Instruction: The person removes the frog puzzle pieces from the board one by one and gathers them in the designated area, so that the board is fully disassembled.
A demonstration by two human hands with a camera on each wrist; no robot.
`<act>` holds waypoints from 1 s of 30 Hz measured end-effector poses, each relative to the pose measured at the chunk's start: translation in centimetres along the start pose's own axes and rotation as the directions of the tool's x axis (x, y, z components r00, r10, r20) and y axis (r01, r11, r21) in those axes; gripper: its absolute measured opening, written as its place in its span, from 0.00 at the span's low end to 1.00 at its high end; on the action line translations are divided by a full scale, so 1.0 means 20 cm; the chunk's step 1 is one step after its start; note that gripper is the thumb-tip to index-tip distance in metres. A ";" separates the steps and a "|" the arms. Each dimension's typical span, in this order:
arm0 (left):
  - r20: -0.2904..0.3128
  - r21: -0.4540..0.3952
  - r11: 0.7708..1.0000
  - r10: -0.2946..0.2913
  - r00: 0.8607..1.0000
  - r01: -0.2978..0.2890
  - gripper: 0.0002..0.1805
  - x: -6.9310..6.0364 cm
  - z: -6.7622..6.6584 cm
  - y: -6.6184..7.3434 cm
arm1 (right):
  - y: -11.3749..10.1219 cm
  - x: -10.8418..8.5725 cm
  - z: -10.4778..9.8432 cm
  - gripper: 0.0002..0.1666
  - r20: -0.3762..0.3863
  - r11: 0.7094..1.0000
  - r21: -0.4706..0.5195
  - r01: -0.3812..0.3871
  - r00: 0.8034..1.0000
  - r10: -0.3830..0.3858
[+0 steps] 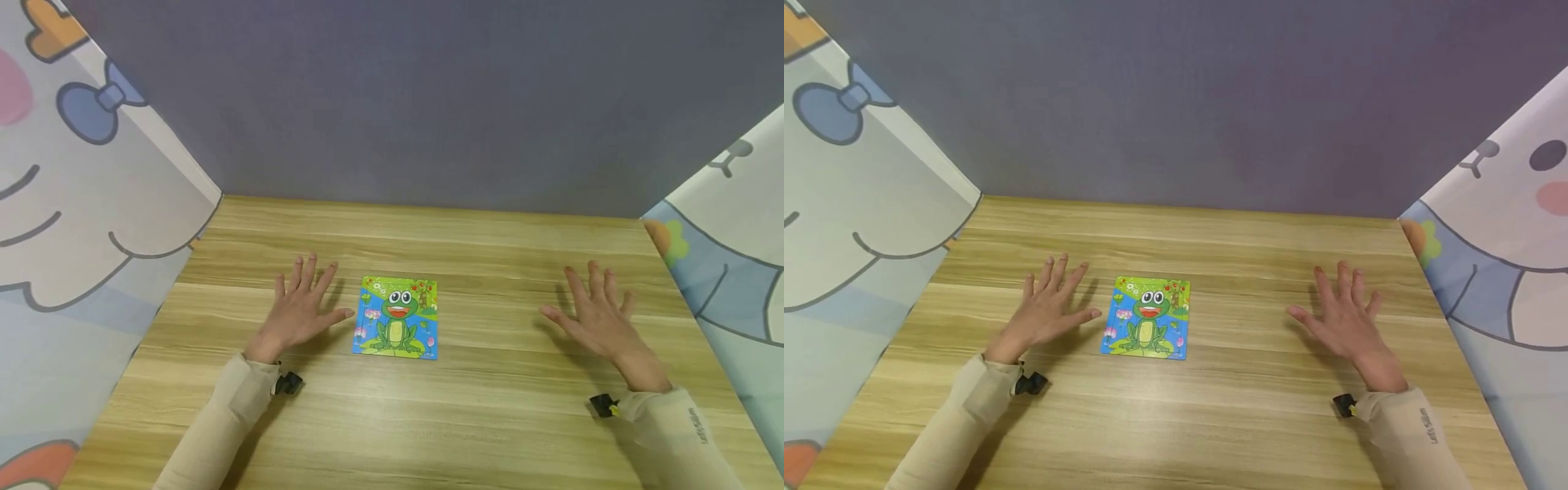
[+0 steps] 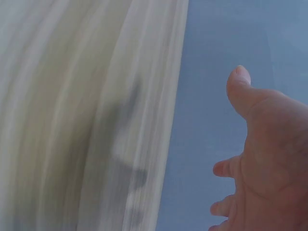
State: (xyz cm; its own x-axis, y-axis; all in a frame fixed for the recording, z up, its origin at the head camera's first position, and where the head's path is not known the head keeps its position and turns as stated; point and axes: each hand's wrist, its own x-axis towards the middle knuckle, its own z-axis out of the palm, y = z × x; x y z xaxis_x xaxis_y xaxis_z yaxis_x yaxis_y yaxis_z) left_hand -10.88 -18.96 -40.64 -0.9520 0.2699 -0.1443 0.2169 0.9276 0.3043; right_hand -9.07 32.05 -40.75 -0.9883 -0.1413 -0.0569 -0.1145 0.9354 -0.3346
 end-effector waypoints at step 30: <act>0.065 -0.200 0.962 0.201 0.977 -0.185 0.61 -0.03 0.13 0.14 | -0.67 0.33 0.17 0.47 -0.021 0.973 0.120 0.199 0.980 -0.198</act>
State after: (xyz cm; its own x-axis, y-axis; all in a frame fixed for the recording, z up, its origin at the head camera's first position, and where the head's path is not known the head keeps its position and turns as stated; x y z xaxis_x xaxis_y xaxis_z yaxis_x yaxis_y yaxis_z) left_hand -9.19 -15.92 -42.12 -0.8727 0.4674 -0.1414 0.3415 0.7912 0.5074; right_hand -13.68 17.41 -39.87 -0.9481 -0.3165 0.0300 -0.2956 0.8426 -0.4501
